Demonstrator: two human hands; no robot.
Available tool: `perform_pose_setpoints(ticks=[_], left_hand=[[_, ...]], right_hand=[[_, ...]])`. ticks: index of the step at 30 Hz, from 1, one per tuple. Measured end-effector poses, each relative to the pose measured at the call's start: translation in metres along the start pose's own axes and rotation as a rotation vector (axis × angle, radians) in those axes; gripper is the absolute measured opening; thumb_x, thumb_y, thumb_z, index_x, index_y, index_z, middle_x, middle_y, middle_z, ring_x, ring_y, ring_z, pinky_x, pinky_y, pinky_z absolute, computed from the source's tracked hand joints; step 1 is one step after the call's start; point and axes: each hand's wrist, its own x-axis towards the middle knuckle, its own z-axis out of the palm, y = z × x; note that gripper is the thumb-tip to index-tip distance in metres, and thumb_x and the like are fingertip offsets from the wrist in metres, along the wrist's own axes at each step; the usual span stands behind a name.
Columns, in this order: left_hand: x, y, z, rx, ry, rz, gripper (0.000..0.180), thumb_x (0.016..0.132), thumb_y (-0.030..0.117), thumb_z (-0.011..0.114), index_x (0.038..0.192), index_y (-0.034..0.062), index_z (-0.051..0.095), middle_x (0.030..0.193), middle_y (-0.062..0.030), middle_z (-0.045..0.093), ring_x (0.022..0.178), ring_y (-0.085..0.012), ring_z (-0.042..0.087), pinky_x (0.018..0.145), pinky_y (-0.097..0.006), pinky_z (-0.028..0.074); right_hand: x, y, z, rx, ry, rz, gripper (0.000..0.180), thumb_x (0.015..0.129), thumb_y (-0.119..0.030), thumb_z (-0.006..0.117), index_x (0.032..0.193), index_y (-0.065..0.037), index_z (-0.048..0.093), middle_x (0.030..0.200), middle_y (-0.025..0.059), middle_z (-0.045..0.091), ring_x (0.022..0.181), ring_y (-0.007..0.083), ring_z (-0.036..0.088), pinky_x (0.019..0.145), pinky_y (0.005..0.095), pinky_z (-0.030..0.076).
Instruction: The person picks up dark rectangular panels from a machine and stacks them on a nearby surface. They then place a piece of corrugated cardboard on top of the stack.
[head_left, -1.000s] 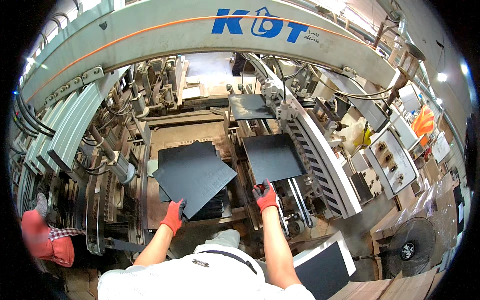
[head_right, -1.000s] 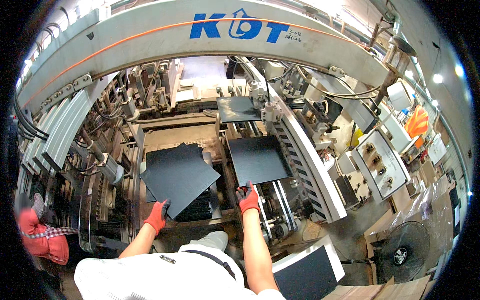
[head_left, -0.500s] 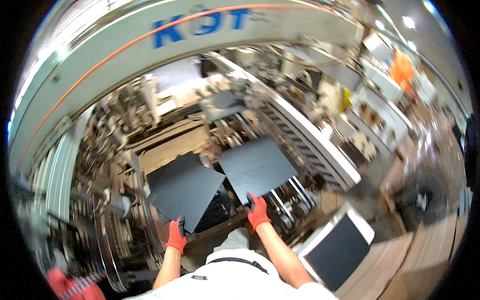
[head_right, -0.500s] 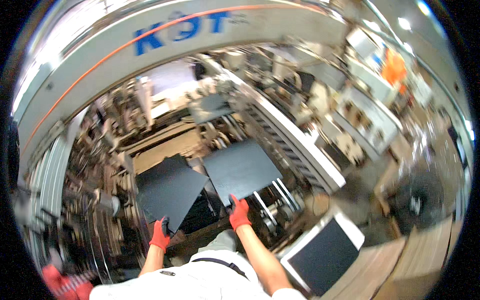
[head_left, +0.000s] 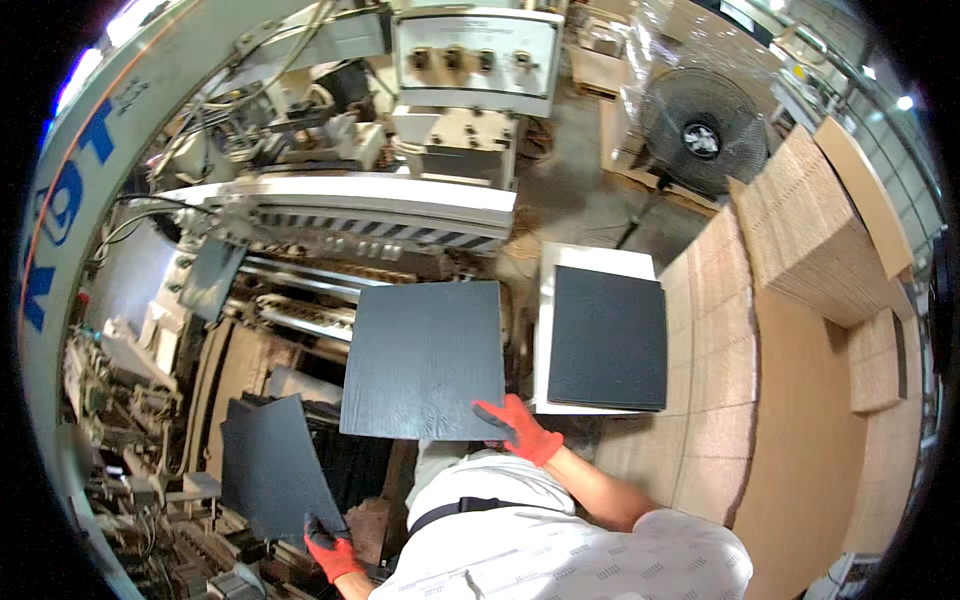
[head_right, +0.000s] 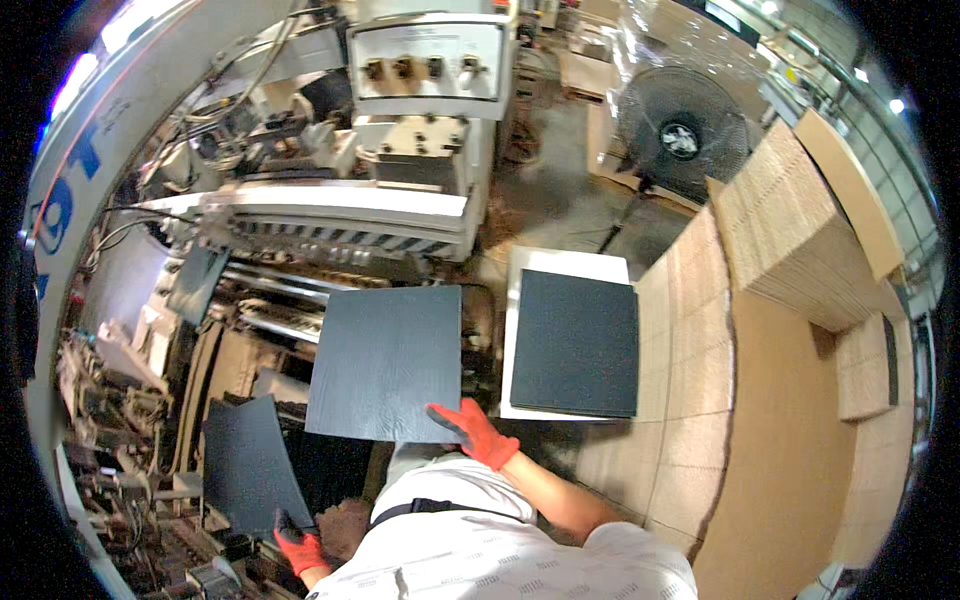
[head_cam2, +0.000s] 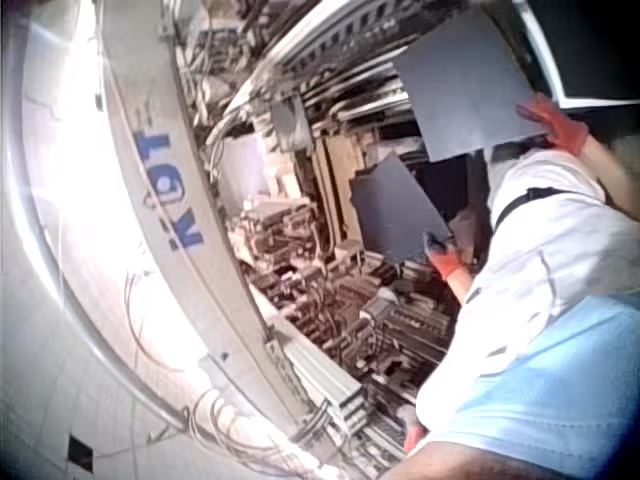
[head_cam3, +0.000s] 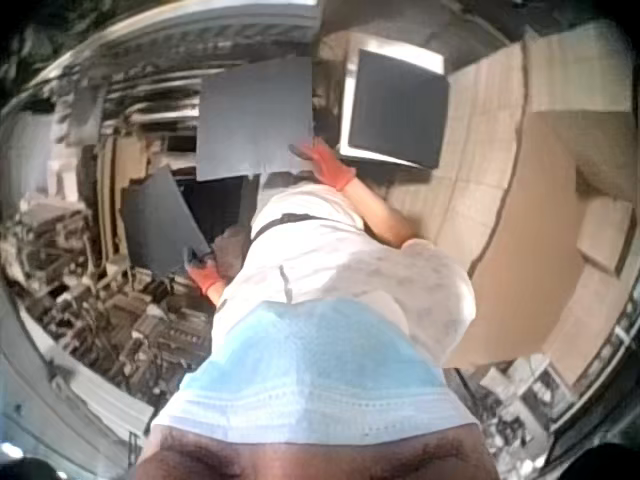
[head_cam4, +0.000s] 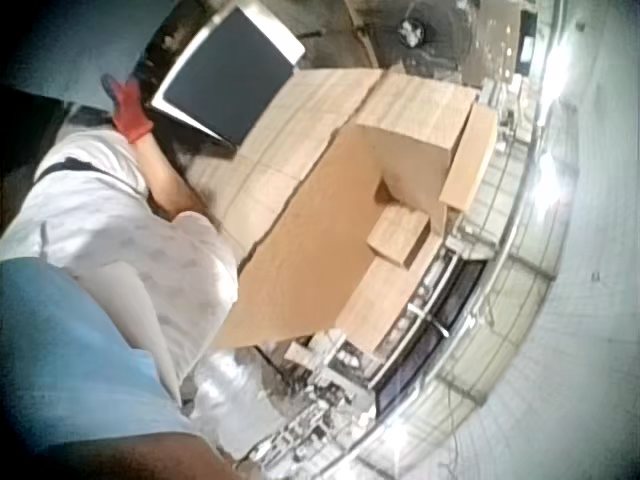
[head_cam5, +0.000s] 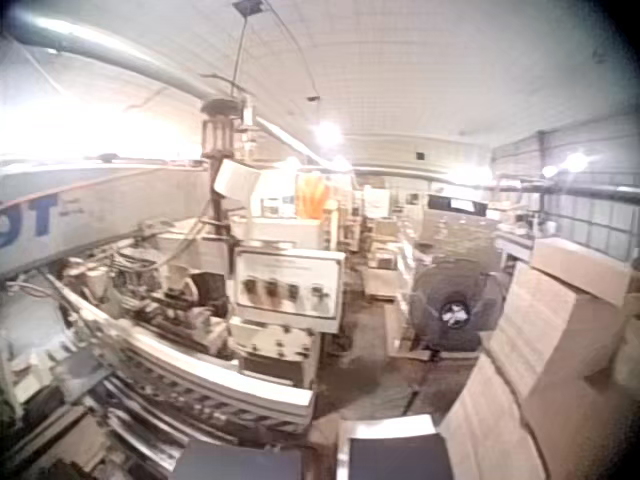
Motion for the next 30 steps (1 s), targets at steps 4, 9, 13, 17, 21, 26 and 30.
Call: perform_pose_setpoints(ticks=[4,9,13,17,21,26,30], left_hand=[[0.018,-0.001,-0.002,0.042,0.006,-0.082,0.048,0.091,0.000,0.064,0.136,-0.0075,0.050,0.136,-0.0220,0.057,0.127,-0.0307,0.057,0.114,-0.041,0.043],[0.029,-0.014,0.000,-0.047,0.021,-0.094,0.043,0.092,0.011,0.064,0.133,-0.0002,0.053,0.128,-0.0114,0.058,0.121,-0.0237,0.055,0.109,-0.038,0.043],[0.036,-0.049,-0.003,-0.328,0.082,-0.378,0.056,0.088,-0.007,0.062,0.140,0.0016,0.045,0.141,-0.0130,0.052,0.131,-0.0260,0.050,0.117,-0.038,0.036],[0.037,-0.066,0.009,0.018,0.166,-0.159,0.046,0.096,0.004,0.056,0.141,0.0046,0.050,0.140,-0.0085,0.053,0.131,-0.0237,0.050,0.116,-0.039,0.037],[0.027,0.036,0.028,0.031,0.125,-0.075,0.054,0.100,0.003,0.051,0.153,0.0041,0.043,0.152,-0.0095,0.049,0.137,-0.0232,0.049,0.118,-0.038,0.036],[0.027,0.069,0.014,-0.675,0.189,-0.599,0.047,0.100,0.019,0.063,0.142,0.0009,0.057,0.146,-0.0100,0.057,0.125,-0.0255,0.059,0.110,-0.041,0.047],[0.023,0.144,0.015,-1.033,0.352,-0.773,0.044,0.092,0.030,0.077,0.122,-0.0011,0.070,0.120,-0.0120,0.071,0.103,-0.0288,0.069,0.095,-0.044,0.056]], right_hand=[[-0.100,0.019,-0.049,-0.015,0.137,0.065,0.087,0.069,-0.001,0.071,0.152,-0.018,0.052,0.120,0.0210,0.054,0.117,0.0415,0.050,0.107,0.0433,0.037],[-0.191,0.048,-0.103,-0.360,0.373,0.223,0.069,0.068,0.001,0.069,0.136,-0.012,0.065,0.126,0.0201,0.057,0.118,0.0427,0.056,0.103,0.0455,0.045],[-0.228,0.063,-0.166,-0.448,0.374,0.340,0.069,0.065,-0.001,0.073,0.133,-0.010,0.066,0.123,0.0185,0.056,0.111,0.0388,0.056,0.099,0.0405,0.047],[-0.237,0.114,-0.211,-0.224,0.444,0.513,0.055,0.074,-0.011,0.078,0.127,-0.004,0.066,0.107,0.0124,0.062,0.097,0.0275,0.060,0.088,0.0366,0.049],[-0.153,0.051,-0.231,-0.037,0.605,0.853,0.050,0.080,-0.029,0.085,0.115,0.000,0.065,0.093,0.0109,0.068,0.088,0.0258,0.065,0.081,0.0394,0.051],[-0.143,0.052,-0.215,-0.706,0.685,0.734,0.077,0.071,-0.040,0.089,0.133,-0.005,0.060,0.119,0.0177,0.068,0.111,0.0380,0.064,0.095,0.0460,0.052],[-0.091,0.029,-0.188,-0.829,0.689,0.586,0.042,0.075,-0.026,0.084,0.107,-0.007,0.065,0.103,0.0139,0.064,0.099,0.0357,0.062,0.086,0.0468,0.051]])
